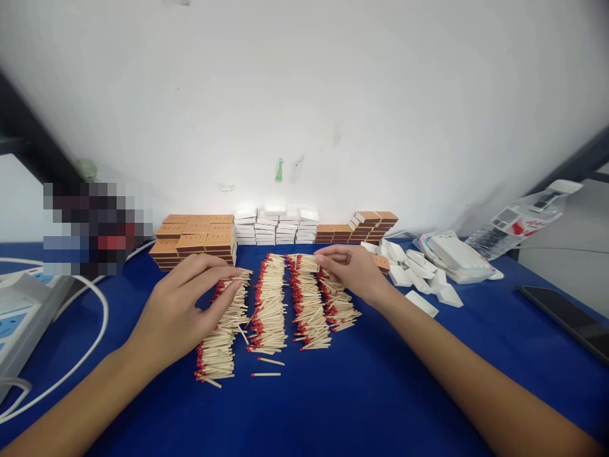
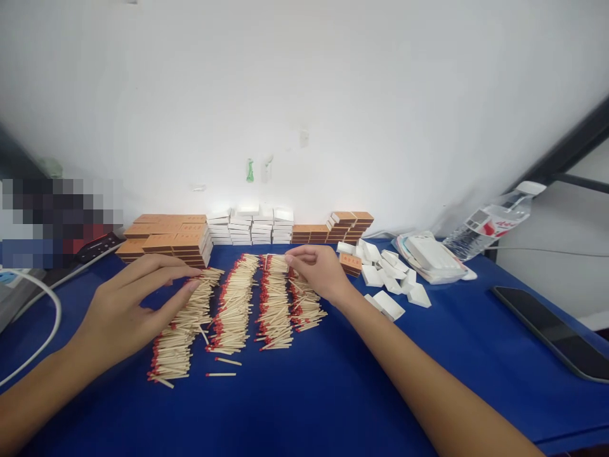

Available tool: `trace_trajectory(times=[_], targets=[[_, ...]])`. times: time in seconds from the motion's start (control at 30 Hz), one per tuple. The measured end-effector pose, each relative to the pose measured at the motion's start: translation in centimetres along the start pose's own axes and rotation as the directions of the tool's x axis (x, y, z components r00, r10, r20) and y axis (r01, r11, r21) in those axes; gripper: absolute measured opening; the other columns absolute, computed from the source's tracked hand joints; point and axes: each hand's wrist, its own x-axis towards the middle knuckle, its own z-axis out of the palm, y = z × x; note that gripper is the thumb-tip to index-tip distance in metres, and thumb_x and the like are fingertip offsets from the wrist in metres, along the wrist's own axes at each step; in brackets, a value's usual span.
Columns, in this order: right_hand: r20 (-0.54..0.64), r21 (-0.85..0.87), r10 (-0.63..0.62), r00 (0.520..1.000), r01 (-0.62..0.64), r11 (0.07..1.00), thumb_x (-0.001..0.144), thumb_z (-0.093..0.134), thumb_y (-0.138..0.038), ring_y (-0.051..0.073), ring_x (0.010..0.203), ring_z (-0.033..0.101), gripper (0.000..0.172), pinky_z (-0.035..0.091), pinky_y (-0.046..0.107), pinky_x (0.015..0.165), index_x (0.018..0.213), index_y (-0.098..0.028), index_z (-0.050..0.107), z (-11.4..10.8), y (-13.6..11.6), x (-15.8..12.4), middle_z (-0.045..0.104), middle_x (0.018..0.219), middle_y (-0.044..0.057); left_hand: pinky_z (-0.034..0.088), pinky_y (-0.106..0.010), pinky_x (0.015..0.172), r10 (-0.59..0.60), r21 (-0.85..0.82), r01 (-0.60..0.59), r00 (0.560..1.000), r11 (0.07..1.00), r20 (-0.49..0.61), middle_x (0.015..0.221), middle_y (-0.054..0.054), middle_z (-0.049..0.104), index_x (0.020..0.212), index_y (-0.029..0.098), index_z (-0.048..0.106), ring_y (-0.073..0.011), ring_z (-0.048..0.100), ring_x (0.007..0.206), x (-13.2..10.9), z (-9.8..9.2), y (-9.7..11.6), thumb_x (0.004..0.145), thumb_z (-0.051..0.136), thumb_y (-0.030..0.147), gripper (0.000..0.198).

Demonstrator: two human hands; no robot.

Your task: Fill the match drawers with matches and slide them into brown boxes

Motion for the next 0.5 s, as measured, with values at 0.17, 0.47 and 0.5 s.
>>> trace_trajectory(times=[0.17,0.47,0.5], targets=[[-0.018,-0.086,-0.083,0.996,0.082,0.993,0.080,0.081,-0.043,0.021,0.077,0.073,0.027,0.057,0.032,0.068,0.092,-0.019,0.077,0.78,0.03,0.51,0.081,0.090,0.009,0.057,-0.034,0.092,0.023,0.016,-0.023,1.000,1.000,-0.007,0.107,-0.005,0.071,0.114,0.021,0.072,-0.0182,0.069,0.098,0.11,-0.13,0.06,0.098,0.068,0.016,0.017],[0.001,-0.214,-0.163,0.987,0.160,0.964,0.086,0.077,-0.043,0.024,0.091,0.075,0.025,0.055,0.035,0.078,0.095,-0.020,0.077,0.64,0.32,-0.18,0.081,0.097,0.009,0.057,-0.035,0.093,0.032,0.026,-0.032,0.999,0.999,0.001,0.106,-0.005,0.071,0.114,0.020,0.072,-0.0189,0.069,0.098,0.01,-0.20,-0.08,0.098,0.068,0.016,0.017],[0.004,-0.229,-0.168,0.986,0.164,0.959,0.087,0.076,-0.043,0.024,0.090,0.075,0.024,0.055,0.035,0.077,0.096,-0.021,0.077,0.62,0.34,-0.29,0.081,0.098,0.009,0.057,-0.035,0.093,0.030,0.023,-0.031,1.000,0.999,0.005,0.107,-0.005,0.071,0.114,0.020,0.072,-0.0192,0.069,0.099,-0.02,-0.22,-0.09,0.099,0.067,0.016,0.017]])
